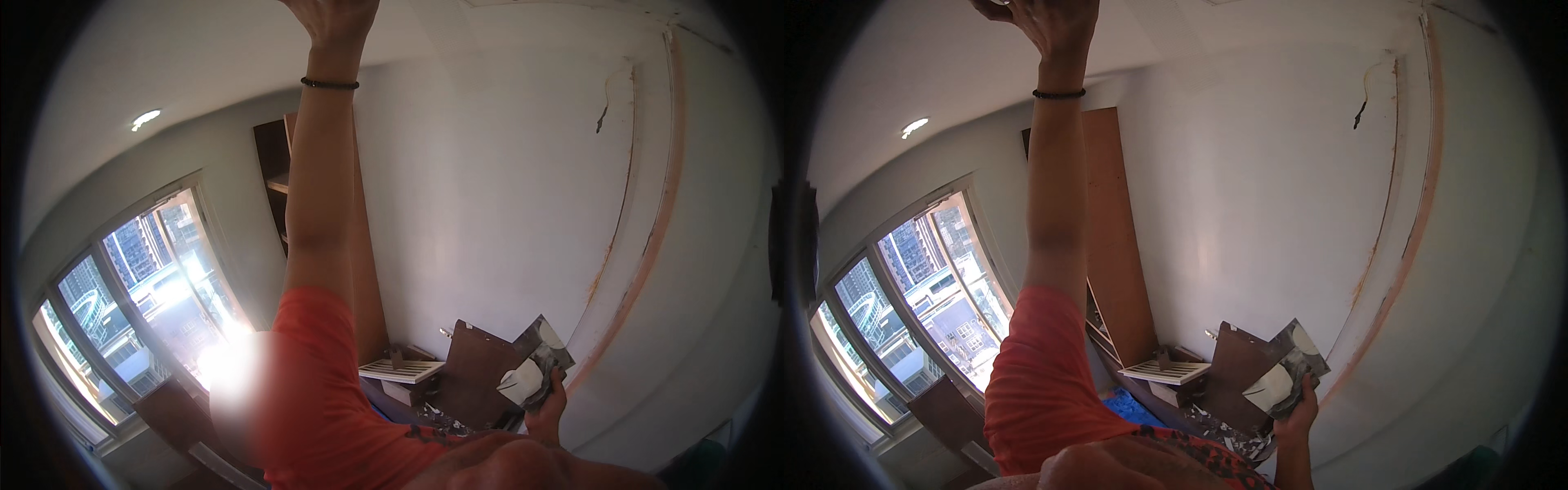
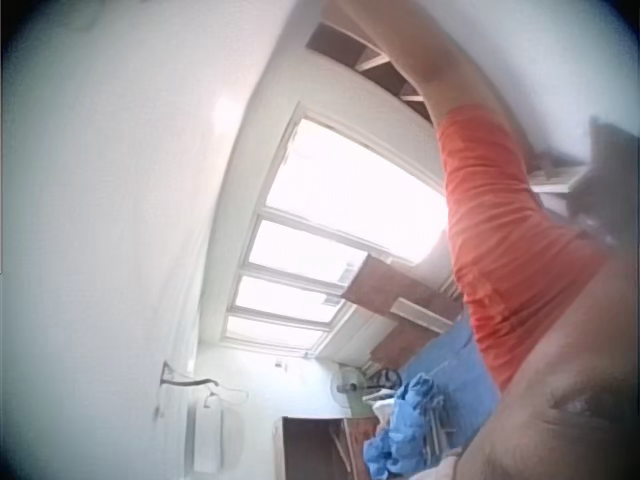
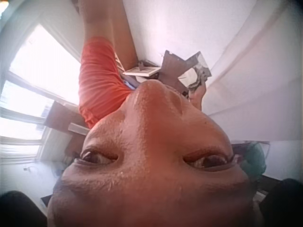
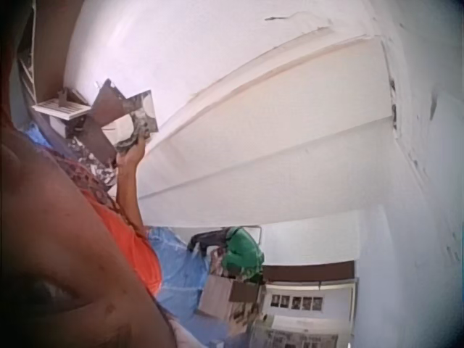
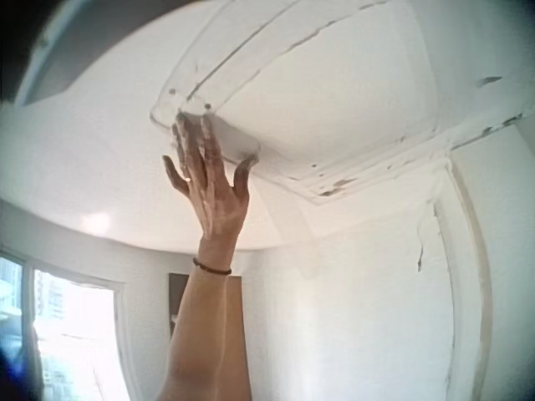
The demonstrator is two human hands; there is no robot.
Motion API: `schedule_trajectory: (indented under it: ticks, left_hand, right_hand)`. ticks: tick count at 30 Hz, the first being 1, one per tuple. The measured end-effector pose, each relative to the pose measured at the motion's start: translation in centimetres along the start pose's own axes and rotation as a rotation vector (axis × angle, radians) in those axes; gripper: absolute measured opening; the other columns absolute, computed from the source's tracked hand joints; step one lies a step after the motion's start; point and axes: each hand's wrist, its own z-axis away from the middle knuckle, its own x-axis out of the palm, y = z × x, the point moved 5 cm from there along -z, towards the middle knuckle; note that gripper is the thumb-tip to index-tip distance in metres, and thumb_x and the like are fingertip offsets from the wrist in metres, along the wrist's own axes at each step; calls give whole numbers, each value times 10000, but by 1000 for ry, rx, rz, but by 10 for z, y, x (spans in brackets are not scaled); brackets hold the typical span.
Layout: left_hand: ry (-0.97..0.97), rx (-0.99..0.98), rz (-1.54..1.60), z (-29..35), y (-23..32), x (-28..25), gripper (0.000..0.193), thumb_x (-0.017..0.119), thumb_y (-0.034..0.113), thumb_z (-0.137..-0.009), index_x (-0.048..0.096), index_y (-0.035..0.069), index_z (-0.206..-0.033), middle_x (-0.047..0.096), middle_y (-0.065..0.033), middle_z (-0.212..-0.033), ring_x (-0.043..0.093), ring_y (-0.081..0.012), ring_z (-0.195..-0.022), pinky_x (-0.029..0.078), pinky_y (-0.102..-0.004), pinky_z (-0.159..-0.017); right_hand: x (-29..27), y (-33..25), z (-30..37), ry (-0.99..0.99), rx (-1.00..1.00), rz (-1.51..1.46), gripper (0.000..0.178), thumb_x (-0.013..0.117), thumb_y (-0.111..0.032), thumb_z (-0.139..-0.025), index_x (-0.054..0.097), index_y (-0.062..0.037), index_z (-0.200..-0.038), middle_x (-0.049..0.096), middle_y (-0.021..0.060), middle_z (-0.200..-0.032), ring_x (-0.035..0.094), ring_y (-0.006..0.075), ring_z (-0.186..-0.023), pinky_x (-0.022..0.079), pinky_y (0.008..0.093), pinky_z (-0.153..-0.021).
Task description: The person applies mesh joint tape to a ceiling corner using a utility knife to cut the tape, then spreads joint compound over the taped area with a putty knife. The person repeatedly scoops compound and smooths it over the joint.
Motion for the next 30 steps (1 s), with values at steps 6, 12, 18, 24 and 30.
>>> schedule_trajectory:
  ticks: [6, 12, 18, 24, 30]
  left_hand:
    - [-10, 37, 77, 19, -5, 15, 997, 645, 634, -876, 237, 136, -1636, 172, -154, -1706, 121, -331, -1583, -67, -571, -1247]
    - [-113, -41, 10, 18, -2, 17, 1047, 661, 677, -842, 232, 152, -1640, 155, -147, -1711, 69, -337, -1589, -99, -608, -1227]
    - [103, 3, 170, 10, 10, 25, 1024, 666, 660, -848, 246, 162, -1637, 155, -134, -1713, 86, -337, -1587, -103, -612, -1226]
    - [-4, -62, 183, 14, 13, 21, 1024, 762, 542, -819, 263, 170, -1632, 174, -117, -1711, 102, -330, -1586, -82, -624, -1232]
    - [-57, -75, 110, 10, 15, 6, 979, 763, 540, -826, 310, 184, -1617, 211, -89, -1705, 121, -329, -1583, -39, -648, -1230]
  right_hand:
    - [2, 5, 2, 38, -44, 12, 421, 474, -295, -1080, 511, -48, -1419, 629, 120, -1352, 622, 294, -1230, 485, 456, -1072]
    - [4, 9, 3, 70, -79, 37, 417, 487, -299, -1072, 526, -53, -1406, 642, 116, -1335, 630, 291, -1217, 487, 452, -1067]
    - [3, 11, 3, 86, -81, 59, 407, 488, -303, -1071, 537, -58, -1393, 653, 115, -1317, 638, 290, -1204, 492, 448, -1060]
    - [2, 14, 2, 113, -102, 22, 404, 491, -299, -1070, 539, -49, -1384, 659, 119, -1299, 646, 295, -1189, 505, 451, -1042]
    - [-2, 16, -1, 104, -91, 33, 407, 485, -293, -1073, 528, -44, -1392, 655, 127, -1303, 646, 302, -1189, 512, 453, -1034]
